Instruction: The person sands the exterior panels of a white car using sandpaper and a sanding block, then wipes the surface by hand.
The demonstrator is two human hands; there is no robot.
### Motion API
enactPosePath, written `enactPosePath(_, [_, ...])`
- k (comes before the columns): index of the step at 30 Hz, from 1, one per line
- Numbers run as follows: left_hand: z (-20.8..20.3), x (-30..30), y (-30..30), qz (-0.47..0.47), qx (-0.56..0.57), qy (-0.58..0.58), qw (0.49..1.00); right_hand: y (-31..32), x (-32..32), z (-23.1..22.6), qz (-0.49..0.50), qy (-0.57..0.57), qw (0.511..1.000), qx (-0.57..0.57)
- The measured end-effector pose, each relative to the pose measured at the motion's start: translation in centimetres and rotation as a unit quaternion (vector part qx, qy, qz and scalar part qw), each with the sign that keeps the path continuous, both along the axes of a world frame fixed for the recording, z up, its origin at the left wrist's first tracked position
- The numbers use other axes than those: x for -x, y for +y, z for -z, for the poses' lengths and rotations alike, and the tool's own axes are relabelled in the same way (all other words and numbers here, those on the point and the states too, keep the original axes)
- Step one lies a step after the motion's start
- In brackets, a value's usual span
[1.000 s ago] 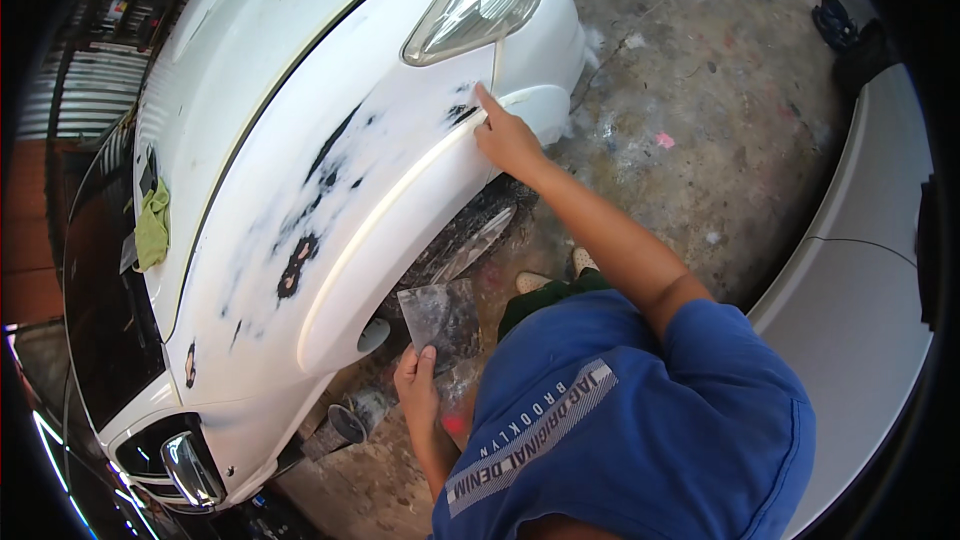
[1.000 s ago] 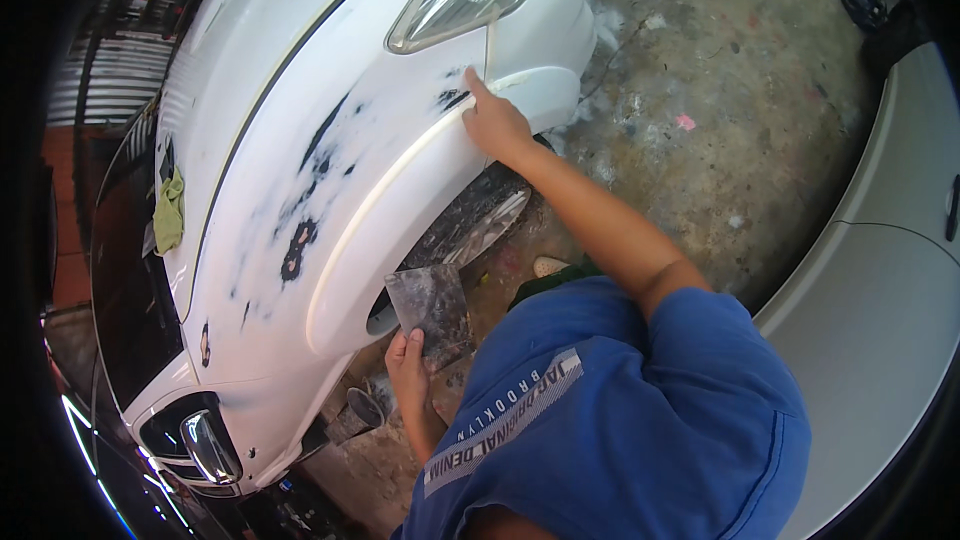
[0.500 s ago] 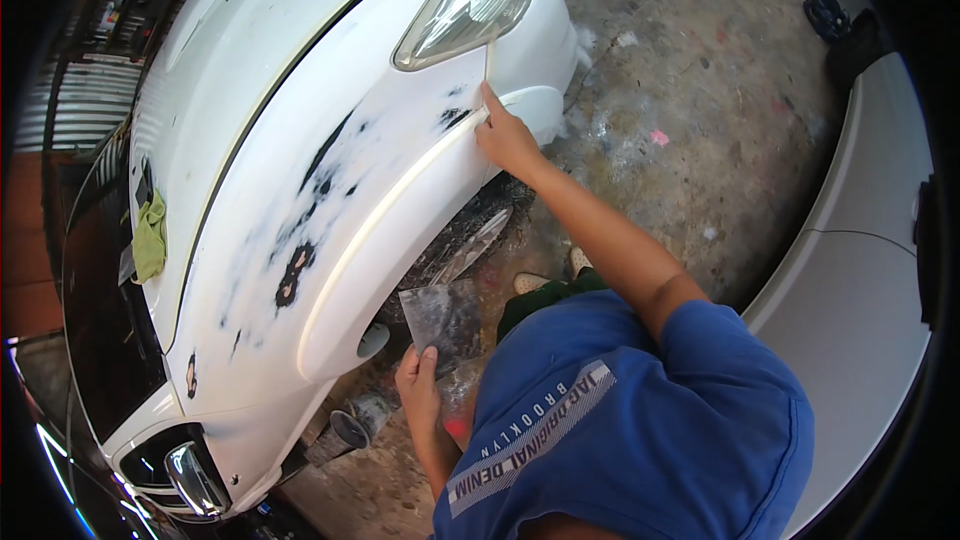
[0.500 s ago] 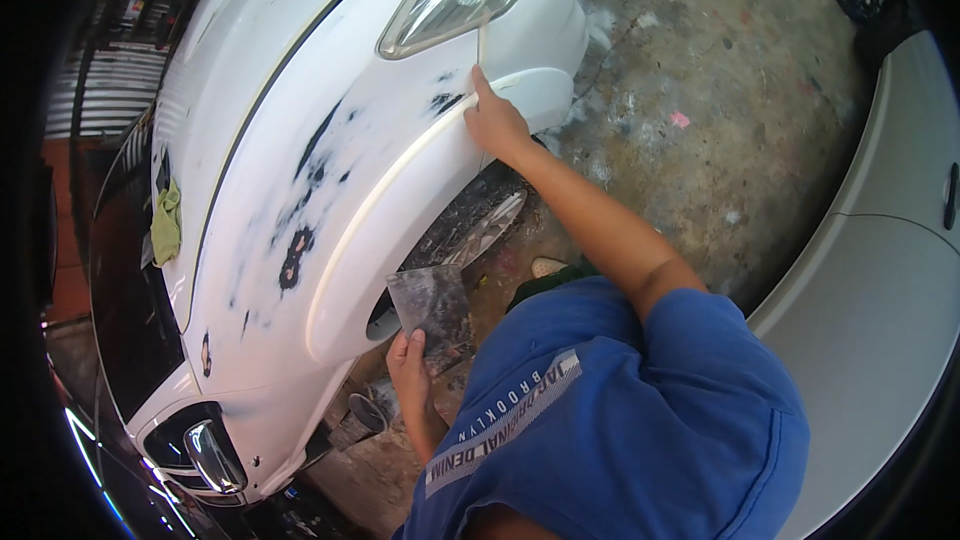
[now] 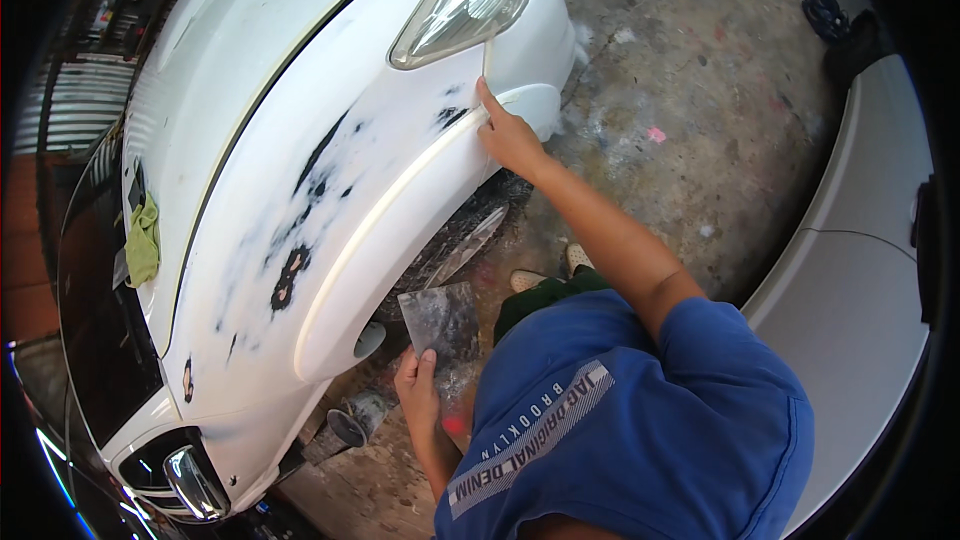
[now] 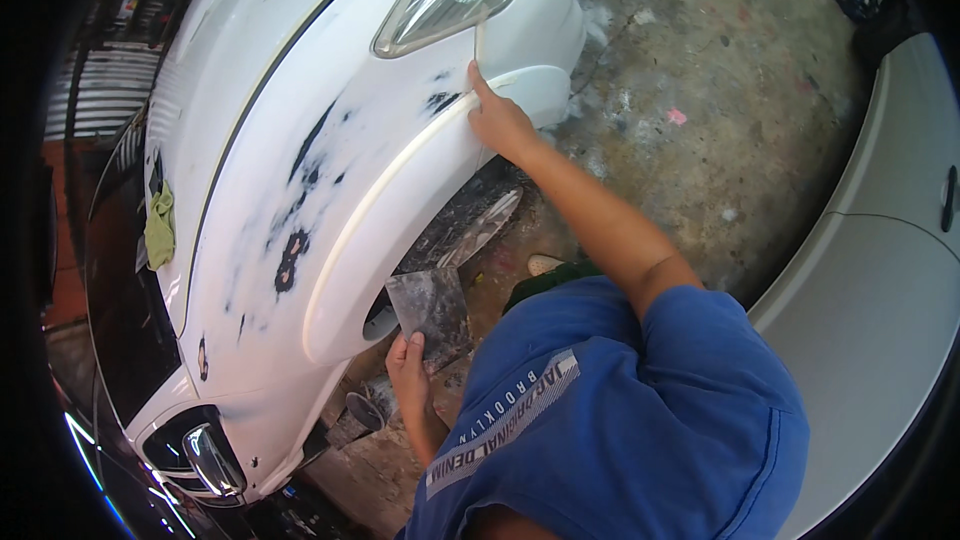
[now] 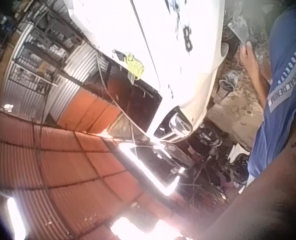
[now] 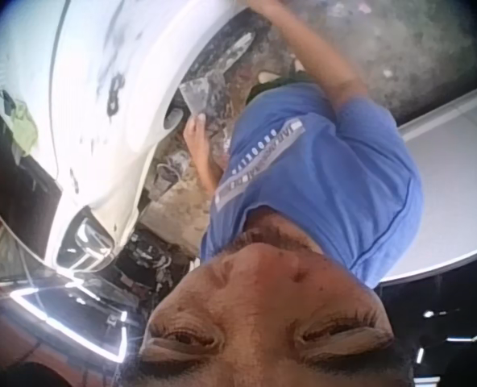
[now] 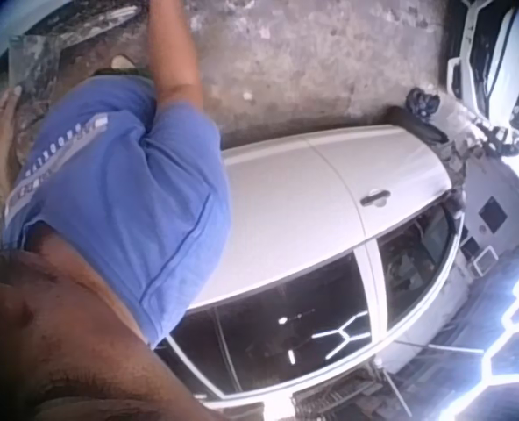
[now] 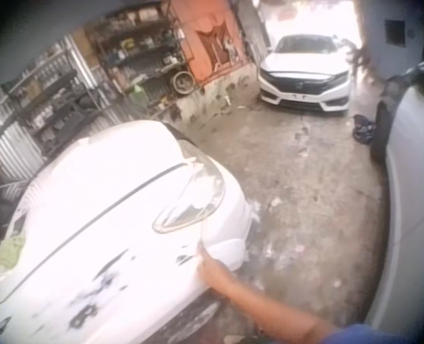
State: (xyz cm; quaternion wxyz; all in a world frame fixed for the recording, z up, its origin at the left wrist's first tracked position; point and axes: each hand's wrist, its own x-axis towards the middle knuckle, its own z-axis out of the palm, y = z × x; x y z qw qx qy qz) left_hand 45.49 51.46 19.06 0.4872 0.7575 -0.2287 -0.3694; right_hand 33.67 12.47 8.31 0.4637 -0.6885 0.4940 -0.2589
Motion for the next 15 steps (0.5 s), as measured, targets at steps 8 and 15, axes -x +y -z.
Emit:
enactPosePath(8, [-0.2, -0.5, -0.9, 0.017, -0.012, 0.052, 0.998, 0.8, 0.2, -0.1, -0.018, 0.026, 0.999, -0.008])
enactPosePath(15, [-1.6, 0.4, -3.3, 0.042, -0.015, 0.011, 0.999, 1.3, 0.2, 1.5, 0.091, -0.022, 0.993, 0.073])
